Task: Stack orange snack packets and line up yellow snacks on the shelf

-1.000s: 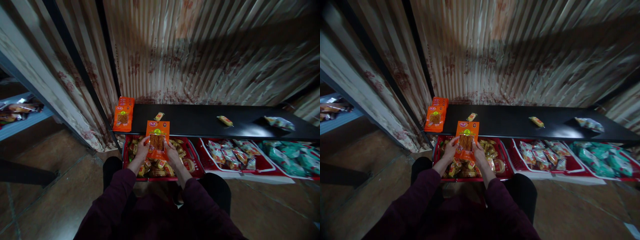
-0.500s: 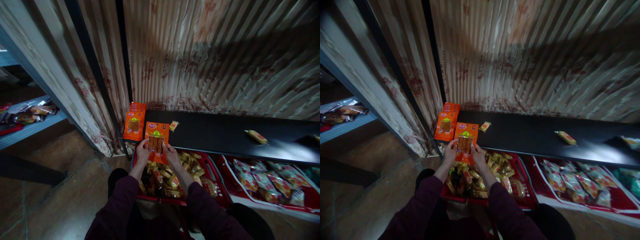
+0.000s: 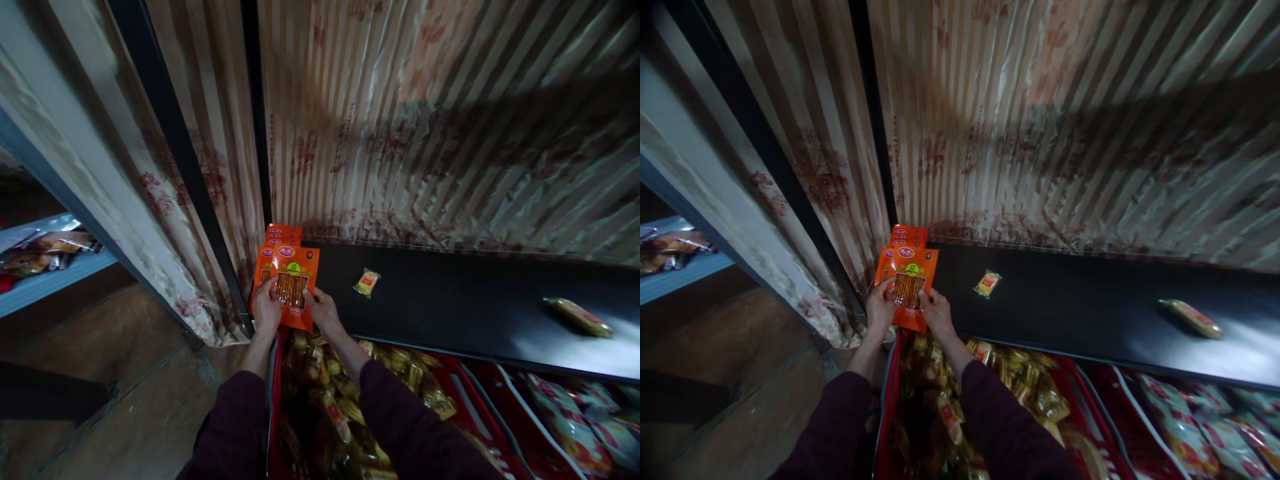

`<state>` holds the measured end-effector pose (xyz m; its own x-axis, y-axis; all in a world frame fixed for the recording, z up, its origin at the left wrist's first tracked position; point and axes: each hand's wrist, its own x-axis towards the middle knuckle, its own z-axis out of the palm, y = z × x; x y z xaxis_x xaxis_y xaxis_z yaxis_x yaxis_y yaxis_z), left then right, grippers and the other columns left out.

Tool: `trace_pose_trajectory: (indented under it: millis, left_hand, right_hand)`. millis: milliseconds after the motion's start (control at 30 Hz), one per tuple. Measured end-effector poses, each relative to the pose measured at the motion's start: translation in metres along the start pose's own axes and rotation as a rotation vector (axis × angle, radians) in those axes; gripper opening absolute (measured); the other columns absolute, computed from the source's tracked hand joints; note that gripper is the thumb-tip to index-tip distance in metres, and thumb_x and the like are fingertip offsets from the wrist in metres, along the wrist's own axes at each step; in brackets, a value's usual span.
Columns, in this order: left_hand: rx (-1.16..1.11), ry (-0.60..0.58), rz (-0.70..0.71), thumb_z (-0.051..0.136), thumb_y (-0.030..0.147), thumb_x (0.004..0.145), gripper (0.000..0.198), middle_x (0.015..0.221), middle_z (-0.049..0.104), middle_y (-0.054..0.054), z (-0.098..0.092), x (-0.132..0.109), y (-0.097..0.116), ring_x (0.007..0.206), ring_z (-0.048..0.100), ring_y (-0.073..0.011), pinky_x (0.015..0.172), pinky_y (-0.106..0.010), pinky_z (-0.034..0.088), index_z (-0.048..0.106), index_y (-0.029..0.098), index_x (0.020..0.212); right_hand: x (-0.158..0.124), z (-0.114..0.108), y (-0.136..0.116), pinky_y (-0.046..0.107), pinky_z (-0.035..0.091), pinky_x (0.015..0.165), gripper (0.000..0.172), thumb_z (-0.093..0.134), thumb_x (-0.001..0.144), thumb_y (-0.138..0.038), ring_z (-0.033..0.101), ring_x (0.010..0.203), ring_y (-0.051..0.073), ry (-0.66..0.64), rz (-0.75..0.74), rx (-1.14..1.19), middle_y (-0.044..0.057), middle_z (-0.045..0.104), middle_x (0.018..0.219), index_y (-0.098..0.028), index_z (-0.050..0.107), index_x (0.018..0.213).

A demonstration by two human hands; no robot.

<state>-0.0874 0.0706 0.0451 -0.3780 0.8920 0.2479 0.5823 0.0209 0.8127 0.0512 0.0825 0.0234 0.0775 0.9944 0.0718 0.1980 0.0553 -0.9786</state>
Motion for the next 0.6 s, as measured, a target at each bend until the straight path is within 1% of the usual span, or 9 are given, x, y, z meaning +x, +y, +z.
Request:
trace_pose_trajectory:
  millis: [133, 267, 433, 600]
  left_hand:
    - [0.098, 0.022, 0.020, 0.043, 0.005, 0.079, 0.045, 0.114, 0.067, -0.006, 0.000, 0.015, -0.006, 0.106, 0.061, -0.0194, 0.096, -0.035, 0.047, 0.063, 0.021, 0.116]
    - [0.205, 0.063, 0.071, 0.041, 0.004, 0.077, 0.046, 0.113, 0.066, -0.008, 0.001, 0.024, -0.012, 0.111, 0.055, -0.0217, 0.098, -0.036, 0.045, 0.063, 0.018, 0.115]
    - [0.280, 0.047, 0.094, 0.040, 0.003, 0.077, 0.046, 0.114, 0.064, -0.013, 0.000, 0.026, -0.016, 0.110, 0.053, -0.0233, 0.098, -0.036, 0.045, 0.061, 0.012, 0.118]
    - [0.312, 0.099, 0.085, 0.039, 0.009, 0.082, 0.041, 0.119, 0.061, -0.013, 0.003, 0.024, -0.015, 0.114, 0.051, -0.0242, 0.099, -0.038, 0.044, 0.061, 0.014, 0.116]
  right_hand:
    - [0.018, 0.014, -0.002, 0.025, 0.044, 0.057, 0.038, 0.049, 0.079, -0.049, 0.056, 0.059, 0.015, -0.009, -0.023, -0.088, 0.000, 0.066, 0.067, -0.018, 0.070, 0.083]
    - [0.028, 0.024, -0.003, 0.025, 0.043, 0.057, 0.032, 0.048, 0.080, -0.044, 0.055, 0.058, 0.015, 0.001, -0.053, -0.208, 0.000, 0.065, 0.064, -0.021, 0.071, 0.079]
    - [0.032, 0.031, 0.001, 0.025, 0.043, 0.060, 0.031, 0.047, 0.082, -0.042, 0.056, 0.060, 0.015, -0.019, -0.073, -0.299, 0.001, 0.066, 0.068, -0.021, 0.069, 0.078]
    - [0.032, 0.035, 0.002, 0.024, 0.041, 0.062, 0.025, 0.048, 0.082, -0.037, 0.054, 0.061, 0.013, -0.033, -0.081, -0.369, 0.000, 0.066, 0.071, -0.021, 0.068, 0.081]
